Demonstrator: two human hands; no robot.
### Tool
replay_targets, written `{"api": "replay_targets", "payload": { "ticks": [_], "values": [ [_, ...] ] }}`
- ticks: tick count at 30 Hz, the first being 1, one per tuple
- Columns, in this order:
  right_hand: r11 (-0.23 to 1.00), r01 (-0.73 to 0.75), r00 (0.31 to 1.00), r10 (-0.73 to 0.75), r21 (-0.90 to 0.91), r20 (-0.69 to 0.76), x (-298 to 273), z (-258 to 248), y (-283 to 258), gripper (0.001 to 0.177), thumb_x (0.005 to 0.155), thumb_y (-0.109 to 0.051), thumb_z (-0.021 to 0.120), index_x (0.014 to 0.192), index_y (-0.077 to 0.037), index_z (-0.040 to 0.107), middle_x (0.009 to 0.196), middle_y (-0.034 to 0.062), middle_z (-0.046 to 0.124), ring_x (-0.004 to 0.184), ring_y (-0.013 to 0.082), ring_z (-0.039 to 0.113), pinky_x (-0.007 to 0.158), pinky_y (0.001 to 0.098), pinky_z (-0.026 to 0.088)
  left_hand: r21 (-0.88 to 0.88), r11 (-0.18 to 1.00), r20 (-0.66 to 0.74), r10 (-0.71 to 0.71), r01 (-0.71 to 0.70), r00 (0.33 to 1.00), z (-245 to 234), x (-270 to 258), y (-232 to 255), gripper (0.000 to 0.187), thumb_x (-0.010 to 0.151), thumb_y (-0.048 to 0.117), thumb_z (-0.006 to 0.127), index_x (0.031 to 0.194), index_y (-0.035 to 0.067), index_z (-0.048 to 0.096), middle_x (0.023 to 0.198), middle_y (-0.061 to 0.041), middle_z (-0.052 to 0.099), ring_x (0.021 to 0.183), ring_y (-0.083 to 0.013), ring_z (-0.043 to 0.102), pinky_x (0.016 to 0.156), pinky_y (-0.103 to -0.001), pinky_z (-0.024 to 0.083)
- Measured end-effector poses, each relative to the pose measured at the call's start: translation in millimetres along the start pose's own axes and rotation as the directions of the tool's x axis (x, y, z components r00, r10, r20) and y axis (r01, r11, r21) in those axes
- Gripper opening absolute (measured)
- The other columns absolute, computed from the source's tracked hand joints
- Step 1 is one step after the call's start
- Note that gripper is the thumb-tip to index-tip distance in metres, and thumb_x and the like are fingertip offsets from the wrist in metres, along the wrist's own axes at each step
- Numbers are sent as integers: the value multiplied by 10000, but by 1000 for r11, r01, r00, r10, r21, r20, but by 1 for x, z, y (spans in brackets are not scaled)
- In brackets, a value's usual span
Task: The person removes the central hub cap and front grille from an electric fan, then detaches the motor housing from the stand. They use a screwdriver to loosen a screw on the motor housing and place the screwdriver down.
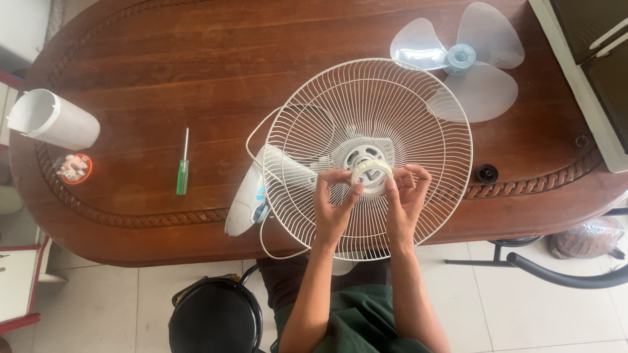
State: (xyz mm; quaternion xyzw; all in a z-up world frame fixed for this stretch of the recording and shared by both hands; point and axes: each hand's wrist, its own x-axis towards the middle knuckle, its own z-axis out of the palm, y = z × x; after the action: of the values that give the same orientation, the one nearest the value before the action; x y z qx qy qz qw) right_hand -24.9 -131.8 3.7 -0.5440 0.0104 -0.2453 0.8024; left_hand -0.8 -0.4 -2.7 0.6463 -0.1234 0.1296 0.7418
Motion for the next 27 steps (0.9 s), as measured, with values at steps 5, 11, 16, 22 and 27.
{"api": "replay_targets", "payload": {
  "ticks": [5,11,16,22,27],
  "values": [
    [995,1,1000,1,-96,20,-1,-6,6,198,1066,-100,620,1219,-55,504,1146,63,610,1065,115,592,897,254,504,-14,1000,4,-10,10,1000,0,0,-1,384,937,298,797,1172,66,602,1068,-66,688,1016,-154,668,974,-342,539],
    [996,-13,1000,15,-85,16,-2,-11,7,192,1064,-96,621,1212,-55,506,1137,64,617,1062,113,596,909,253,508,-33,999,9,-34,35,999,4,-1,-2,385,933,292,801,1174,69,599,1064,-62,684,1020,-152,661,978,-343,536],
    [995,-58,998,56,-85,-21,-5,-19,4,186,1058,-89,612,1202,-59,500,1134,66,623,1063,109,602,885,250,518,1,1000,33,-22,22,999,10,-1,-6,377,937,295,796,1169,72,601,1044,-59,693,997,-148,665,961,-333,531],
    [989,-54,993,39,-137,-107,-16,-53,10,196,1062,-77,615,1209,-49,488,1133,61,622,1041,101,597,873,237,519,67,996,104,-64,57,993,28,-9,-11,379,933,305,798,1161,57,625,1041,-56,699,969,-144,674,929,-313,536],
    [981,-123,970,87,-148,-228,-34,-93,15,168,1067,-97,598,1193,-59,493,1067,44,617,959,95,610,781,243,555,105,990,238,-112,89,965,53,-23,-14,398,939,321,790,1178,48,627,1065,-62,704,968,-148,686,941,-312,538]
  ]
}}
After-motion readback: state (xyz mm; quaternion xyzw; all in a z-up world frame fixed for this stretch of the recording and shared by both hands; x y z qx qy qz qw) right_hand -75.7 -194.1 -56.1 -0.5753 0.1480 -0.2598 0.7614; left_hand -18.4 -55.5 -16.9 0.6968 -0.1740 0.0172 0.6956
